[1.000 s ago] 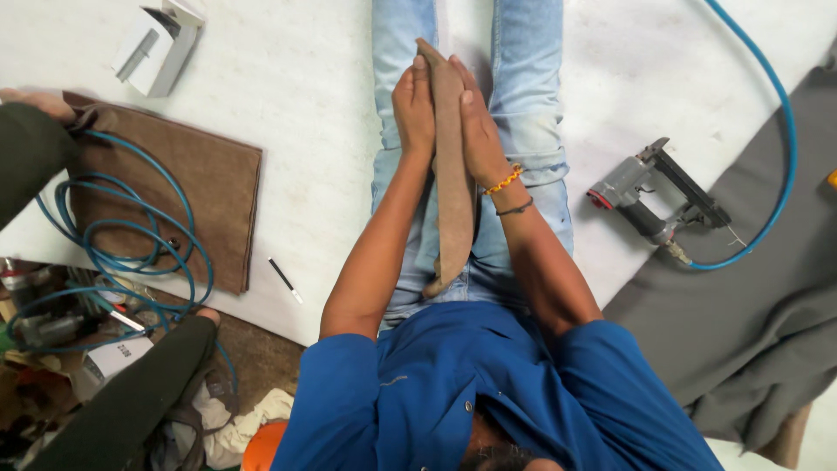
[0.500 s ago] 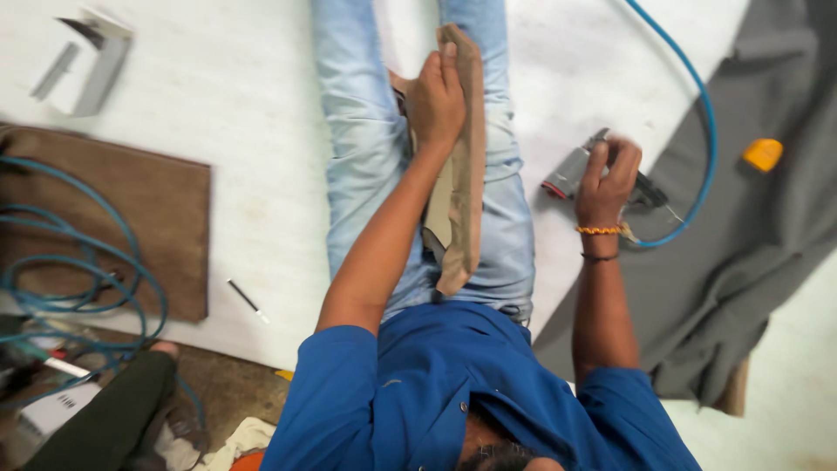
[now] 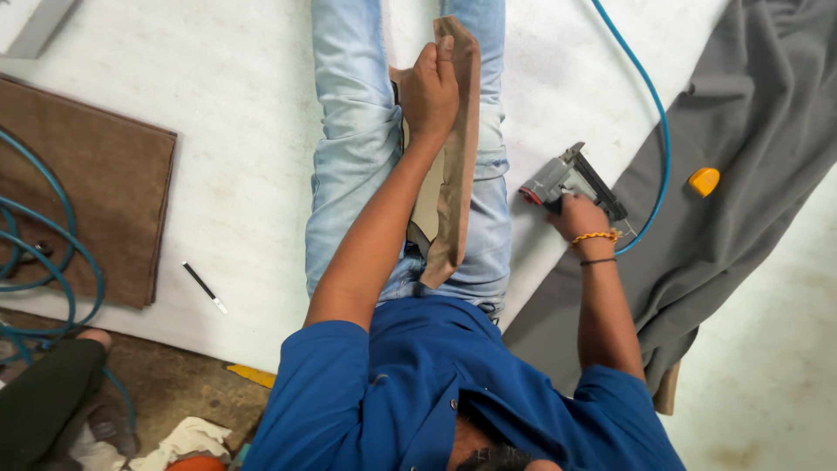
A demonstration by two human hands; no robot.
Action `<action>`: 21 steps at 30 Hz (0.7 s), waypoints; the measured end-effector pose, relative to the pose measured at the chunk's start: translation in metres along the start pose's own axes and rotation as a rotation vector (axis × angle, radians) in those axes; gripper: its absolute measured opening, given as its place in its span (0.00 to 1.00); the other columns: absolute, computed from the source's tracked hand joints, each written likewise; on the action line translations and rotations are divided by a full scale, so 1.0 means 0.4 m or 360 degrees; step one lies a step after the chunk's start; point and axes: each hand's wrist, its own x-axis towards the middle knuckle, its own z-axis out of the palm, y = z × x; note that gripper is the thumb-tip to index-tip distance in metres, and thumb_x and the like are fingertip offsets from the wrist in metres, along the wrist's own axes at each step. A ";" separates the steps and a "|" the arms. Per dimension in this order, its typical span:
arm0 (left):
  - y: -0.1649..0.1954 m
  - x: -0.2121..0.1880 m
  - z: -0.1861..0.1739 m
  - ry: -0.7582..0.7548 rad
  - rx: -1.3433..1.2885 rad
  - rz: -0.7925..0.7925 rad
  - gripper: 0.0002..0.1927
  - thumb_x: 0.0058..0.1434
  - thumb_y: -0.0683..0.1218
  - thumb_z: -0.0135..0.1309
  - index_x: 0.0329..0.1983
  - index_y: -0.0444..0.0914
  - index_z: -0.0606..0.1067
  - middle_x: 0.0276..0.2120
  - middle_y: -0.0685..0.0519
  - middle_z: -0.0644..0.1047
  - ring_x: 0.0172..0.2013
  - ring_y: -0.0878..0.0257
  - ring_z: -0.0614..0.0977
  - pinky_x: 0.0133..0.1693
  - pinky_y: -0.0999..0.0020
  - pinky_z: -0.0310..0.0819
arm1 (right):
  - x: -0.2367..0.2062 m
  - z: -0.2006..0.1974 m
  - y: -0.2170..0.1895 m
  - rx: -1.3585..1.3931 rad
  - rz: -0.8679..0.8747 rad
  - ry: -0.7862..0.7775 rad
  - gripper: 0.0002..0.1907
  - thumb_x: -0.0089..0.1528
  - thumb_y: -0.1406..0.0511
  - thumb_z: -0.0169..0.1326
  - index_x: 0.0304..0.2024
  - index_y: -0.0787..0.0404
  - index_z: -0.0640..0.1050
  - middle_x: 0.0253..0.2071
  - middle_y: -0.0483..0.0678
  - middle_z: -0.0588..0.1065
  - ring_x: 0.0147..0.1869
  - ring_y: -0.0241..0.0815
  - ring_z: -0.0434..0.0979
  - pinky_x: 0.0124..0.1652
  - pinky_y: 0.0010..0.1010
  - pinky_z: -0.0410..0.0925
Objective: The person sits cross-legged and stretches a brown fabric cover over a flat board, folding the edges over the back. They use a pneumatic nail gun to fasten the fabric to the board, working around the edges and pressing the material taut by hand between fastening passes.
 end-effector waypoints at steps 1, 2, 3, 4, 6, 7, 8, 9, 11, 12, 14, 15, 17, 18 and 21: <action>-0.002 0.000 -0.004 0.0059 0.0025 0.0078 0.25 0.74 0.60 0.41 0.26 0.41 0.71 0.14 0.50 0.72 0.19 0.48 0.75 0.48 0.44 0.69 | 0.014 -0.050 -0.025 -0.0012 0.0102 -0.0215 0.16 0.58 0.57 0.68 0.37 0.62 0.81 0.35 0.58 0.76 0.40 0.62 0.77 0.39 0.53 0.70; -0.003 0.001 -0.008 0.0096 0.0053 0.0153 0.25 0.75 0.59 0.40 0.27 0.41 0.72 0.15 0.50 0.72 0.20 0.47 0.75 0.47 0.44 0.70 | 0.022 -0.094 -0.061 0.0110 0.0002 0.0071 0.14 0.64 0.59 0.65 0.36 0.64 0.80 0.34 0.58 0.76 0.39 0.61 0.77 0.39 0.50 0.70; -0.003 0.002 -0.013 0.0124 0.0075 0.0237 0.25 0.76 0.59 0.39 0.29 0.41 0.72 0.16 0.50 0.73 0.22 0.45 0.75 0.47 0.44 0.70 | 0.041 -0.120 -0.118 0.0237 -0.0087 0.0362 0.14 0.70 0.61 0.61 0.36 0.65 0.79 0.34 0.57 0.76 0.39 0.60 0.77 0.39 0.48 0.70; -0.004 0.002 -0.021 0.0055 0.0056 0.0128 0.24 0.75 0.59 0.40 0.29 0.40 0.72 0.16 0.49 0.73 0.23 0.45 0.76 0.43 0.47 0.70 | 0.080 -0.135 -0.189 0.0715 -0.0212 0.0644 0.13 0.69 0.62 0.59 0.43 0.68 0.80 0.39 0.58 0.80 0.39 0.53 0.81 0.40 0.40 0.73; -0.005 0.009 -0.038 -0.0064 0.0001 -0.0076 0.24 0.74 0.59 0.41 0.30 0.39 0.73 0.18 0.46 0.72 0.24 0.44 0.76 0.36 0.52 0.70 | 0.169 -0.142 -0.345 0.2420 -0.0404 0.0239 0.30 0.75 0.50 0.42 0.68 0.67 0.68 0.65 0.52 0.73 0.68 0.40 0.76 0.65 0.38 0.69; -0.006 0.011 -0.048 -0.0099 -0.0081 -0.0191 0.24 0.74 0.59 0.42 0.31 0.38 0.73 0.19 0.46 0.73 0.24 0.46 0.77 0.34 0.53 0.70 | 0.231 -0.129 -0.440 0.3193 -0.0581 0.0050 0.29 0.74 0.51 0.39 0.68 0.65 0.66 0.67 0.53 0.70 0.72 0.44 0.72 0.69 0.43 0.69; -0.008 0.013 -0.059 -0.0135 -0.0159 -0.0305 0.25 0.74 0.59 0.42 0.31 0.37 0.73 0.20 0.46 0.74 0.23 0.48 0.77 0.33 0.55 0.70 | 0.283 -0.125 -0.509 0.3405 -0.0521 -0.0166 0.30 0.76 0.51 0.38 0.70 0.67 0.66 0.68 0.53 0.70 0.71 0.44 0.71 0.69 0.40 0.67; -0.009 0.012 -0.070 -0.0171 -0.0229 -0.0425 0.25 0.73 0.59 0.42 0.32 0.36 0.73 0.21 0.46 0.75 0.23 0.49 0.77 0.32 0.56 0.71 | 0.328 -0.127 -0.557 0.3612 -0.0448 -0.0401 0.31 0.78 0.52 0.37 0.72 0.69 0.66 0.68 0.54 0.70 0.71 0.45 0.71 0.70 0.36 0.66; -0.011 0.010 -0.083 -0.0109 -0.0365 -0.0338 0.24 0.73 0.60 0.41 0.39 0.36 0.76 0.25 0.46 0.78 0.26 0.51 0.80 0.34 0.58 0.73 | 0.405 -0.151 -0.611 0.3043 0.0033 -0.0251 0.31 0.77 0.52 0.38 0.71 0.69 0.70 0.63 0.59 0.71 0.59 0.45 0.72 0.56 0.35 0.69; -0.011 0.007 -0.085 -0.0084 -0.0439 -0.0298 0.25 0.73 0.60 0.40 0.43 0.36 0.77 0.27 0.45 0.80 0.28 0.52 0.81 0.35 0.59 0.75 | 0.417 -0.167 -0.633 0.3152 -0.0189 -0.0380 0.28 0.76 0.54 0.40 0.70 0.67 0.68 0.65 0.58 0.71 0.62 0.45 0.74 0.60 0.35 0.70; -0.011 0.000 -0.079 -0.0096 -0.0401 -0.0402 0.26 0.74 0.61 0.40 0.41 0.36 0.78 0.26 0.45 0.80 0.28 0.52 0.81 0.35 0.59 0.74 | 0.429 -0.189 -0.644 0.3340 -0.0631 -0.0626 0.24 0.74 0.59 0.43 0.69 0.63 0.65 0.68 0.55 0.71 0.69 0.44 0.76 0.67 0.33 0.71; -0.012 -0.002 -0.071 -0.0115 -0.0396 -0.0436 0.26 0.74 0.61 0.40 0.39 0.37 0.78 0.26 0.45 0.80 0.27 0.52 0.81 0.35 0.59 0.74 | 0.427 -0.190 -0.638 0.3394 -0.0572 -0.0640 0.24 0.73 0.59 0.43 0.68 0.63 0.66 0.67 0.55 0.72 0.65 0.44 0.77 0.64 0.33 0.71; -0.016 -0.008 -0.055 -0.0097 -0.0403 -0.0309 0.26 0.75 0.61 0.39 0.39 0.37 0.78 0.28 0.45 0.80 0.31 0.51 0.81 0.36 0.58 0.74 | 0.409 -0.198 -0.633 0.3486 -0.0466 -0.0681 0.23 0.72 0.59 0.44 0.66 0.63 0.69 0.65 0.53 0.73 0.58 0.43 0.78 0.58 0.33 0.73; -0.020 -0.012 -0.050 -0.0083 -0.0395 -0.0256 0.26 0.76 0.61 0.39 0.39 0.37 0.78 0.29 0.45 0.80 0.32 0.51 0.82 0.37 0.58 0.74 | 0.400 -0.195 -0.631 0.3444 -0.0418 -0.0634 0.23 0.73 0.60 0.45 0.66 0.65 0.69 0.65 0.53 0.73 0.59 0.42 0.78 0.59 0.32 0.72; -0.037 -0.020 -0.041 -0.0228 -0.0377 -0.0486 0.25 0.75 0.58 0.41 0.36 0.35 0.76 0.23 0.43 0.77 0.28 0.50 0.80 0.36 0.55 0.72 | 0.393 -0.169 -0.611 0.3290 -0.0286 -0.0397 0.21 0.75 0.61 0.46 0.65 0.67 0.72 0.61 0.51 0.75 0.59 0.40 0.77 0.58 0.31 0.72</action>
